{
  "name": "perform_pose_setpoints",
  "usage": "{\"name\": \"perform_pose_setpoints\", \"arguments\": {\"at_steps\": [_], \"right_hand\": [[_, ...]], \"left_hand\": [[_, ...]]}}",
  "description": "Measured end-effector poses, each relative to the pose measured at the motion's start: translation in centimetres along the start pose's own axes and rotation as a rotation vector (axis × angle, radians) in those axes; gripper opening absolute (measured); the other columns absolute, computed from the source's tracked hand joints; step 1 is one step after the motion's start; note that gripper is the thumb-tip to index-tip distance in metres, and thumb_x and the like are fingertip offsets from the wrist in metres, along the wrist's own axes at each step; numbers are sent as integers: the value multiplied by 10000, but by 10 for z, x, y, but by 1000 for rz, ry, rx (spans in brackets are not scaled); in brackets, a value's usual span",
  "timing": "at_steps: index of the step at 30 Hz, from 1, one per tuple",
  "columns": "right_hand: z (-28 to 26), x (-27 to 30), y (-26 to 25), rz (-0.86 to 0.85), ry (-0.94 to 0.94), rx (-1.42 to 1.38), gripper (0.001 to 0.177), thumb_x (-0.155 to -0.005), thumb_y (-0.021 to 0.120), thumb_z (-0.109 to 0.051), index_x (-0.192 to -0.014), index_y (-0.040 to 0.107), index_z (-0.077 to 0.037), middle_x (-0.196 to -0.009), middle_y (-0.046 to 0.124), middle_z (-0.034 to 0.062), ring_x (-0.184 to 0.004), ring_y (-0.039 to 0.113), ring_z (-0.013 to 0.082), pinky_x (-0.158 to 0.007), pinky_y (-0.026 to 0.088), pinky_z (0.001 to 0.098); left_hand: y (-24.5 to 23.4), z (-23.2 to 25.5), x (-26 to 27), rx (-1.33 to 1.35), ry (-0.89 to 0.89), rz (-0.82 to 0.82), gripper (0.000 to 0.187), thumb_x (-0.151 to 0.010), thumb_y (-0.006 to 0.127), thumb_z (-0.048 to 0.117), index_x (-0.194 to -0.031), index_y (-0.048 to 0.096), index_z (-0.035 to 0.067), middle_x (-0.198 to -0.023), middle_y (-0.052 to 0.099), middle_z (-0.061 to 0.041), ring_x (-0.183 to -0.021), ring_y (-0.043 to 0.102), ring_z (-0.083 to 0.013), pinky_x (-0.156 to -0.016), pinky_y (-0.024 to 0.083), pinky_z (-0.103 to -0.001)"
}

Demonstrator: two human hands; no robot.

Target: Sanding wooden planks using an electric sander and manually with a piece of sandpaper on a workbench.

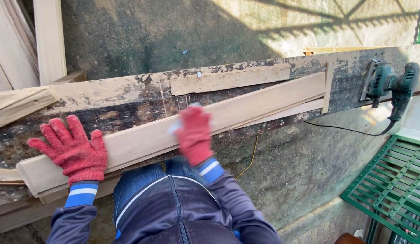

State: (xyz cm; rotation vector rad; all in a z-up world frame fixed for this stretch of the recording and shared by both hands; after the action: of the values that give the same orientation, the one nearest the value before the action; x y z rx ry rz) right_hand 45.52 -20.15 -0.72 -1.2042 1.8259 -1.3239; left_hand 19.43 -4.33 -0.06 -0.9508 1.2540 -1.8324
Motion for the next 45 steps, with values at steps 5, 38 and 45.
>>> {"name": "perform_pose_setpoints", "arguments": {"at_steps": [5,38,45], "right_hand": [[28,-7,-17,-48,-217,62,559,-960,507,-444,-1416,382,-147,-1415,277,70,-1271,244,235,-1106,201,435],[130,11,-20,7,-42,75,617,-958,517,-499,-1496,467,-201,-1557,443,105,-1521,314,323,-1196,229,589],[337,2,-46,-43,293,409,682,-992,598,-447,-1550,450,-84,-1534,472,229,-1406,447,421,-1106,356,608]], "left_hand": [[5,-4,4,-26,4,-35,743,-1179,666,243,-1745,283,-49,-1695,-7,-265,-1534,-64,-509,-1143,-97,-816],[66,217,-26,-248,212,131,770,-1032,582,574,-1546,646,4,-1536,607,-366,-1508,460,-534,-1259,94,-717],[59,220,-31,-225,199,99,754,-1003,606,550,-1529,633,9,-1541,577,-358,-1502,429,-537,-1245,76,-726]]}}
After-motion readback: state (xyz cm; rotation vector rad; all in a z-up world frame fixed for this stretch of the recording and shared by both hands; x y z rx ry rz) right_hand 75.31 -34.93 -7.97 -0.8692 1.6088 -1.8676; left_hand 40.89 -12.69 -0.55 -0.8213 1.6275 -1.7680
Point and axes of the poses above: each hand's wrist, its own x-axis away from the middle knuckle, its own y-axis out of the palm, z = x × y, the point moved 7 cm from there along -x, towards the middle knuckle
